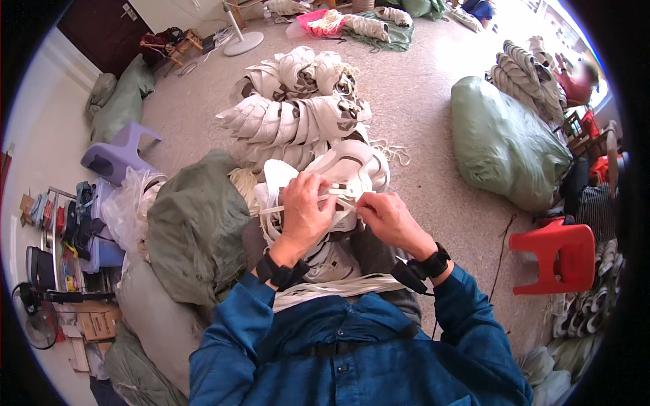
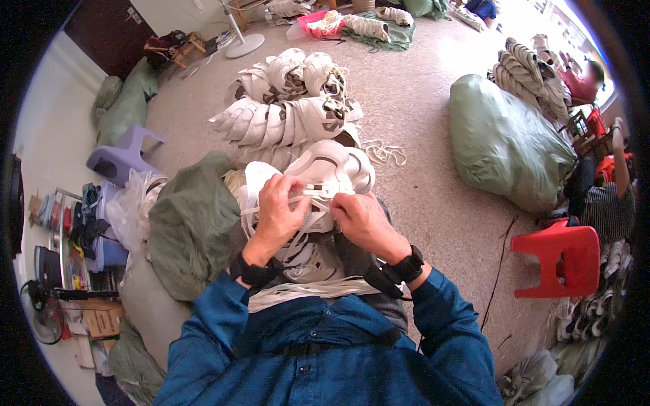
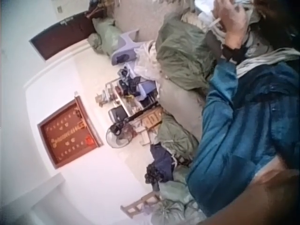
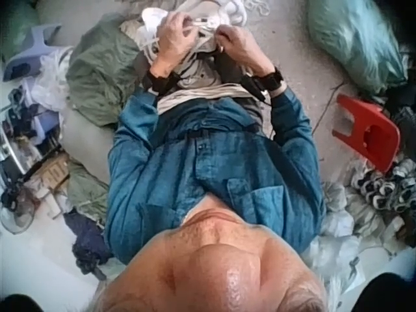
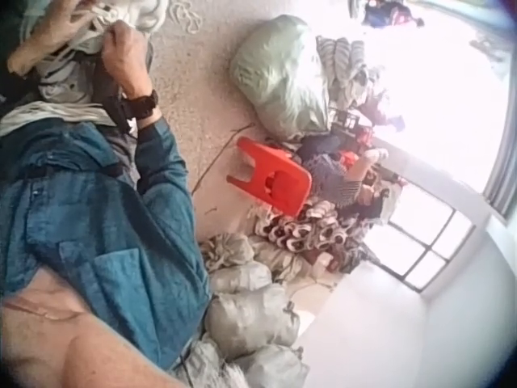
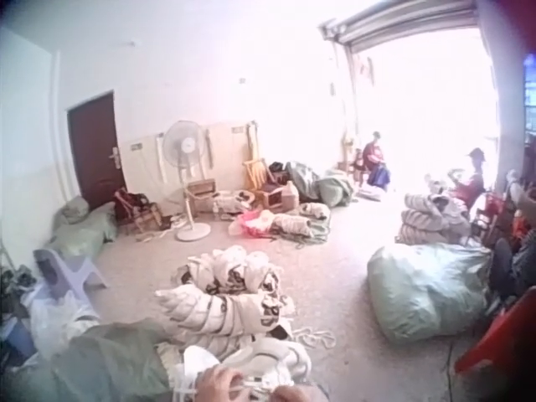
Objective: The recorder is lacing white sneakers while sitting on the floor in a shoe manufacturing environment.
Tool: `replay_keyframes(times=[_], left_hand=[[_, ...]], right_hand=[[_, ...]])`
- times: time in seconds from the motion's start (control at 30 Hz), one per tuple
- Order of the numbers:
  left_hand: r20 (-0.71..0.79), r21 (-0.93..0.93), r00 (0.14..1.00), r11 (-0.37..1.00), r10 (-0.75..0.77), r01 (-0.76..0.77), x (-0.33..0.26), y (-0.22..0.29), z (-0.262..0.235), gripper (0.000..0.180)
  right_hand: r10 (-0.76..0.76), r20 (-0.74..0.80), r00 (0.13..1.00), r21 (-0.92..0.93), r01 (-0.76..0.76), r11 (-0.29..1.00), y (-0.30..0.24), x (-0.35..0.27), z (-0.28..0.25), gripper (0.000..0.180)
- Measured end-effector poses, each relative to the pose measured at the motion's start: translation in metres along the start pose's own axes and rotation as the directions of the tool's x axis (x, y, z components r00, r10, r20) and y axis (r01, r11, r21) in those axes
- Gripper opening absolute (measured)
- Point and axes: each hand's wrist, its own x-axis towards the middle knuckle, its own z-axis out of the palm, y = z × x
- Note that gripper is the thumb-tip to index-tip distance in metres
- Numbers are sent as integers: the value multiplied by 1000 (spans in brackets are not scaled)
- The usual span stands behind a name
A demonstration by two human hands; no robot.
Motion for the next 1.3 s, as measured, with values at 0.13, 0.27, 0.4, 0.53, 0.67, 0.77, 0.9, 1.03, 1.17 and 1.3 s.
replay_keyframes(times=[0.13, 0.27, 0.4, 0.53, 0.67, 0.77, 0.9, 1.03, 1.17, 1.3], left_hand=[[21, -211, 1000, 977, 2, 3, -4, -20, -3, 25], [44, -127, 998, 991, 38, -32, -6, -4, -11, 27], [-22, 162, 966, 954, 258, -251, -9, 8, -10, 26], [1, 202, 929, 910, 370, -363, -11, -2, -4, 21], [-22, 174, 929, 916, 369, -360, -9, -3, -4, 20], [-46, 157, 930, 922, 364, -354, -9, -3, -2, 17], [-102, 169, 944, 941, 314, -295, -19, 0, -5, 19], [-12, 204, 938, 920, 345, -336, -34, 9, -8, 22], [120, 307, 950, 899, 288, -311, -31, 18, 0, 22], [183, 381, 930, 849, 320, -367, -21, 19, 1, 12]], right_hand=[[13, -7, 1000, 79, -13, 997, 2, -1, -3, 13], [63, 23, 998, 149, -66, 987, -6, -4, -3, 10], [-198, -188, 962, -83, 185, 979, -8, -8, 8, 11], [-355, -177, 918, -193, 321, 927, -11, -16, 21, 16], [165, 0, 986, 484, -144, 863, -18, -8, 24, 13], [317, 350, 881, 760, -465, 454, -12, 5, 25, 19], [255, 268, 929, 619, -369, 694, 4, 10, 14, 19], [-256, -109, 960, -334, 207, 919, 17, 9, -3, 12], [-220, -151, 964, -252, 178, 951, 18, 5, 9, 17], [-300, -175, 938, -295, 241, 925, 24, 5, 20, 20]])
